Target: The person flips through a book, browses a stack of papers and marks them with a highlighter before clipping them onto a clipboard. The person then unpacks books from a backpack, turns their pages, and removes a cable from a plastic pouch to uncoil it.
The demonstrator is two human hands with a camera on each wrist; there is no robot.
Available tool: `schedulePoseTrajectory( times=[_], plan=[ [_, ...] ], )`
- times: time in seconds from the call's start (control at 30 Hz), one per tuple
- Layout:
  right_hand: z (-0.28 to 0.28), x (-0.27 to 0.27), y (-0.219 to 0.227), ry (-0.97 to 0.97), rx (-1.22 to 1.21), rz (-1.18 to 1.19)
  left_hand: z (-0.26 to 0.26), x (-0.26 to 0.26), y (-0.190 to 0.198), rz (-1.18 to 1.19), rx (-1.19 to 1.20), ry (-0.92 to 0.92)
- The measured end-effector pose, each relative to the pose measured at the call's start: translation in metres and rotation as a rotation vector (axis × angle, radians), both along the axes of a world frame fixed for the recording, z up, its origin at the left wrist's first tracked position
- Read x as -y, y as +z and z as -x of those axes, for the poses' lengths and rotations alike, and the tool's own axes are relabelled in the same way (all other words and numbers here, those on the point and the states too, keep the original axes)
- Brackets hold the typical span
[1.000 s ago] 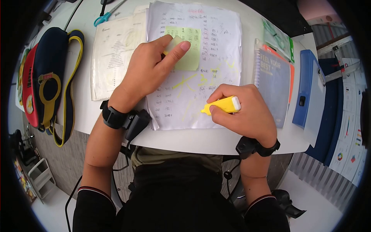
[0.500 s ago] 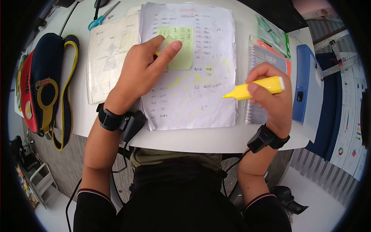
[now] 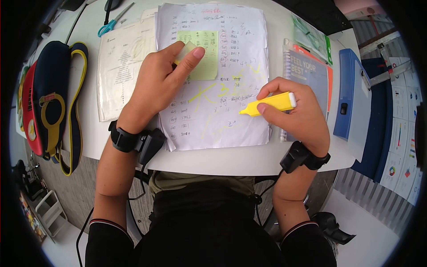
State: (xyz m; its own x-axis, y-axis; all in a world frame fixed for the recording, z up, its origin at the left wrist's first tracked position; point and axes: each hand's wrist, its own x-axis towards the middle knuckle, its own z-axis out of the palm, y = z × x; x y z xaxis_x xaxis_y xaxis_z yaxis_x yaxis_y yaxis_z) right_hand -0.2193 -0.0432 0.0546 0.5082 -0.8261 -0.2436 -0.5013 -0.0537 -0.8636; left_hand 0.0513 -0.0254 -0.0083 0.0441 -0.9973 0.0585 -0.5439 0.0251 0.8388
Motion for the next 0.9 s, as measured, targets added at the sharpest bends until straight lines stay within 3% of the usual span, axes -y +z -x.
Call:
schedulePoseTrajectory(
  times=[0.17,0.3,0.5,0.67,0.9],
  plan=[
    [-0.0002,0.0017,-0.0012,0.068,-0.126,-0.027,0.0005,-0.0004,0.0014,0.010,0.002,-0.005],
    [0.0002,0.0009,-0.0030,0.069,-0.074,0.025,0.0006,-0.0003,0.0000,0.018,-0.004,-0.005],
    [0.0023,0.0039,-0.0004,-0.133,-0.100,0.023,-0.0002,0.0000,-0.0005,0.012,0.009,-0.004],
    [0.0000,0.0005,-0.0032,0.033,-0.090,0.015,0.0004,0.0003,-0.0029,0.017,-0.001,0.001],
    [-0.0004,0.0003,-0.0042,0.047,-0.089,0.026,0.0009,0.0001,-0.0035,0.033,-0.012,0.004]
  ],
)
